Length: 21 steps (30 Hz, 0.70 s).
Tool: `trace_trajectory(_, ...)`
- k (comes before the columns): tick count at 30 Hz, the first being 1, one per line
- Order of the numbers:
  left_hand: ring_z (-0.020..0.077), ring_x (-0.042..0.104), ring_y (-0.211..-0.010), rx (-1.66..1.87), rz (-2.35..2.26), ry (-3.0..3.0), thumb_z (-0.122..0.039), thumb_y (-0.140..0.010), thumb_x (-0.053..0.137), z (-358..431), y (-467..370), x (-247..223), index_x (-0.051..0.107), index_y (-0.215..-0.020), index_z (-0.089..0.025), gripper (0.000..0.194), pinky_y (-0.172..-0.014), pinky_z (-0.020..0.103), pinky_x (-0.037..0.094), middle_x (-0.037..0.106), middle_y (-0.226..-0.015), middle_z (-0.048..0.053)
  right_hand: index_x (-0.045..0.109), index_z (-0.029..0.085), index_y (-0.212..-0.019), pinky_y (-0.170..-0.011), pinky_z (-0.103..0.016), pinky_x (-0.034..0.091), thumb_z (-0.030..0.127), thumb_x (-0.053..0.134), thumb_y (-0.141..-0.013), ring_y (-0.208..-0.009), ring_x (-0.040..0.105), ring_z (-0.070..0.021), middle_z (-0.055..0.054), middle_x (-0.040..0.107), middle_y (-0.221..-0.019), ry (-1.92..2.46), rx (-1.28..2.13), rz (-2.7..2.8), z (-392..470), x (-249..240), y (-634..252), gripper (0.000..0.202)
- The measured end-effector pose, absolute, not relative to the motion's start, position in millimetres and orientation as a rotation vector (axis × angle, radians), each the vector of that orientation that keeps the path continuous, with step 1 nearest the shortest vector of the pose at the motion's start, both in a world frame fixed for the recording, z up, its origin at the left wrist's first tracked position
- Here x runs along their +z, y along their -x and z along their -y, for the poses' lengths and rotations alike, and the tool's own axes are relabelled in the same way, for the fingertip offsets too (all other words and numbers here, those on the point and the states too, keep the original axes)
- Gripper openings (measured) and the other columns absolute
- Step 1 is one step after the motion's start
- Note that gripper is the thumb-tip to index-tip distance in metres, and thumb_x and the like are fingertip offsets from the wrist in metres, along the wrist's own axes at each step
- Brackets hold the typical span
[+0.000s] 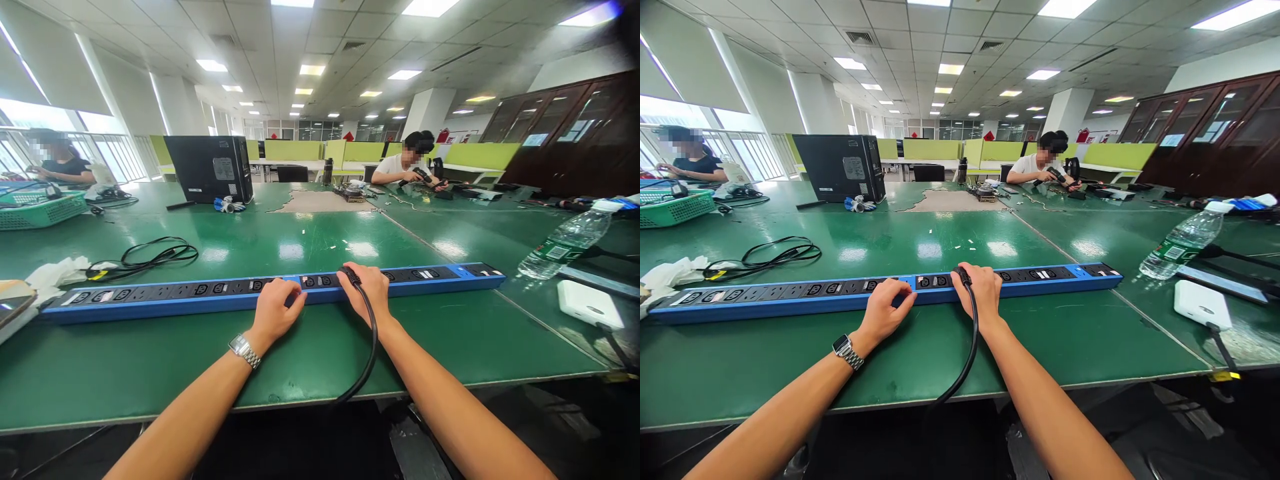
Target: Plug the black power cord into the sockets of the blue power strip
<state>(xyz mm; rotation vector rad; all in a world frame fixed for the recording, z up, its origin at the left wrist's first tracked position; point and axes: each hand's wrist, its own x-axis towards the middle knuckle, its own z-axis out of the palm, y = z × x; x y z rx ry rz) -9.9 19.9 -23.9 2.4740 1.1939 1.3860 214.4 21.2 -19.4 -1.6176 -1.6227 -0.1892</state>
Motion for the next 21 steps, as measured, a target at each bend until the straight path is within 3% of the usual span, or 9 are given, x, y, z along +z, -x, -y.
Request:
trace_trajectory(7, 0.018, 0.057, -0.076, 1.373, -1.204, -2.49, -0.027, -0.09, 0.056, -20.7, 9.6, -24.3, 0.059, -0.081, -0.022, 0.011, -0.073, 0.033, 0.042, 0.066, -0.076, 0.001, 0.071, 0.024, -0.1, -0.085, -0.037, 0.031, 0.047, 0.049, -0.092, -0.089, 0.054, -0.0234, -0.006, 0.073, -0.089, 1.711, -0.263, 1.635, -17.3, -10.2, -208.3, 0.033)
trace_trajectory(13, 0.0219, 0.059, -0.093, 1.276, -1.323, -2.525, -0.028, -0.089, 0.058, -20.4, 9.1, -22.9, 0.06, -0.09, -0.022, 0.006, -0.083, 0.038, 0.043, 0.069, -0.093, 0.004, 0.07, 0.024, -0.094, -0.078, -0.034, 0.03, 0.045, 0.051, -0.092, -0.084, 0.051, -0.0221, -0.005, 0.072, -0.089, 1.753, -0.294, 1.635, -18.8, -9.1, -207.0, 0.028)
trace_trajectory(21, 0.0258, 0.057, -0.113, 1.16, -1.49, -2.577, -0.029, -0.087, 0.062, -20.5, 6.9, -24.5, 0.059, -0.111, -0.026, 0.025, -0.1, 0.046, 0.038, 0.068, -0.118, 0.005, 0.07, 0.023, -0.086, -0.074, -0.032, 0.031, 0.046, 0.049, -0.092, -0.084, 0.054, -0.0217, -0.005, 0.072, -0.088, 1.743, -0.223, 1.571, -25.2, -15.2, -214.3, 0.032)
